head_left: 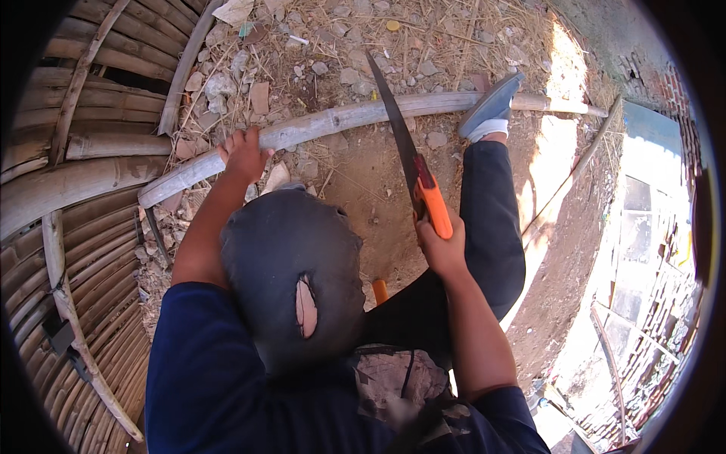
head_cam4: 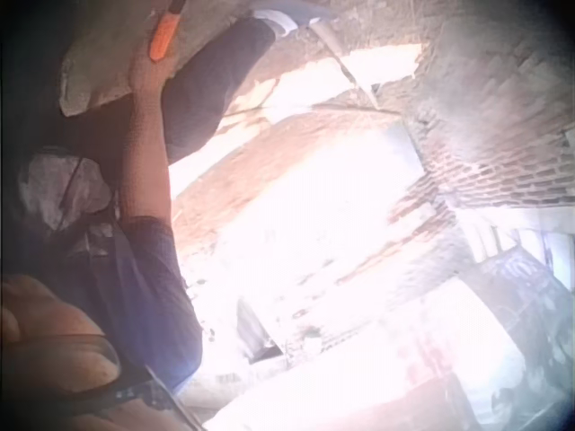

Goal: The person positions a long bamboo pole on the ground and uses a hand saw to cut through it.

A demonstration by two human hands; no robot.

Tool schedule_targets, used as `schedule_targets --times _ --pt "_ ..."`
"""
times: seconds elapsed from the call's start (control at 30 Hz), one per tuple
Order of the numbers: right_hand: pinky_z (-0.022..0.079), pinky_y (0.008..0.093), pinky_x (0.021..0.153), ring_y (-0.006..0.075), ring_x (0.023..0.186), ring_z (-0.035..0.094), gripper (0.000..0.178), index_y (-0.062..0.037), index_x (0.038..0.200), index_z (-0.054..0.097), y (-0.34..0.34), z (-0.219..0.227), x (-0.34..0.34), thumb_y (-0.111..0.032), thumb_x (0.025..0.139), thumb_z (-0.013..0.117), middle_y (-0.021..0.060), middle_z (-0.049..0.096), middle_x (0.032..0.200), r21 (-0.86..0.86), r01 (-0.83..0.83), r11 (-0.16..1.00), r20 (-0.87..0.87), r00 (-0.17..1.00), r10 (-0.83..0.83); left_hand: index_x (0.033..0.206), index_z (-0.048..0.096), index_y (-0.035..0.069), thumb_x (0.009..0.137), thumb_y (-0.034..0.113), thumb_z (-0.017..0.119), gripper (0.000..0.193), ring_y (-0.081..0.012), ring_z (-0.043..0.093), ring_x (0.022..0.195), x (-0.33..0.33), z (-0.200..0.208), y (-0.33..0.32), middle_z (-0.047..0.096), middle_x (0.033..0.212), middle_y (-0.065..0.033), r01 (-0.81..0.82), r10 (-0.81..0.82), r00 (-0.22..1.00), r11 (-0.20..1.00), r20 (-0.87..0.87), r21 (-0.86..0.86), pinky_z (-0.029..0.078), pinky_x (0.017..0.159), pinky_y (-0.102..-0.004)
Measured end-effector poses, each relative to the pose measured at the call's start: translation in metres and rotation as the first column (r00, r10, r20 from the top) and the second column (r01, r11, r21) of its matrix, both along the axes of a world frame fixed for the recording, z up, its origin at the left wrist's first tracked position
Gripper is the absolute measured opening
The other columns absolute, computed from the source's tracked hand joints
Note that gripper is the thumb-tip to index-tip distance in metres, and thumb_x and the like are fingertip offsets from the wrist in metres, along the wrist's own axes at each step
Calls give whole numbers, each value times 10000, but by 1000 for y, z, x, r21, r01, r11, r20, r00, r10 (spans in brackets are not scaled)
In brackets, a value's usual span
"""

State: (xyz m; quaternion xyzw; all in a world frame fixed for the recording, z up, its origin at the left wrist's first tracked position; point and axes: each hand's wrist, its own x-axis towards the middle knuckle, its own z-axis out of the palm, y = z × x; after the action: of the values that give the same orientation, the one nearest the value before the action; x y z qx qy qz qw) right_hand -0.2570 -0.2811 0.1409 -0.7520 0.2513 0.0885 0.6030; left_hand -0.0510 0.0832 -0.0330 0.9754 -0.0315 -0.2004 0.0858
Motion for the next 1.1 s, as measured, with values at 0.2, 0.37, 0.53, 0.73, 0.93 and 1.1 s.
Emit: schedule_targets --times 0.2,0.37,0.53,0.73,0.93,1.1 --pt "447 246 565 78 581 540 88 -26 954 595 -6 27 -4 -29 867 605 16 571 738 147 83 986 -107 992 -68 1550 410 195 972 466 679 693 -407 376 1433 15 11 9 461 1463 -188 7 -6 1000 1000 -19 10 144 1203 -690" --pt "455 242 568 75 587 550 88 -12 947 578 -1 57 -63 -6 859 577 29 586 774 81 37 996 -87 996 -30 1560 402 199 963 480 689 719 -396 374 1433 4 6 -2 451 1467 -182 6 -6 1000 1000 12 7 142 1209 -677" --pt "439 271 545 94 568 534 50 -24 919 586 -20 9 16 -25 869 588 17 569 708 47 52 998 -62 997 -49 1568 401 202 953 465 708 736 -404 377 1431 6 3 5 449 1469 -192 1 -1 1000 1000 -9 7 115 1222 -663" --pt "439 256 566 85 594 536 35 -38 872 562 17 57 -63 -17 855 585 11 572 715 2 59 998 -12 998 -59 1542 409 176 943 498 704 741 -449 338 1459 7 8 6 408 1508 -228 4 -4 1000 1000 -17 12 159 1195 -676" --pt "503 300 639 129 666 591 91 6 931 600 5 65 -54 -6 841 595 11 598 748 128 -71 989 -140 986 89 1542 424 200 976 491 666 681 -400 393 1433 11 2 4 486 1475 -163 33 -33 999 999 -5 31 175 1190 -670" --pt "493 266 647 100 701 589 98 -44 911 573 56 36 -80 -23 851 648 29 579 780 -301 -60 952 117 988 100 1544 419 194 966 500 679 704 -397 399 1427 14 12 1 479 1479 -173 17 -17 1000 999 -16 31 182 1183 -674"
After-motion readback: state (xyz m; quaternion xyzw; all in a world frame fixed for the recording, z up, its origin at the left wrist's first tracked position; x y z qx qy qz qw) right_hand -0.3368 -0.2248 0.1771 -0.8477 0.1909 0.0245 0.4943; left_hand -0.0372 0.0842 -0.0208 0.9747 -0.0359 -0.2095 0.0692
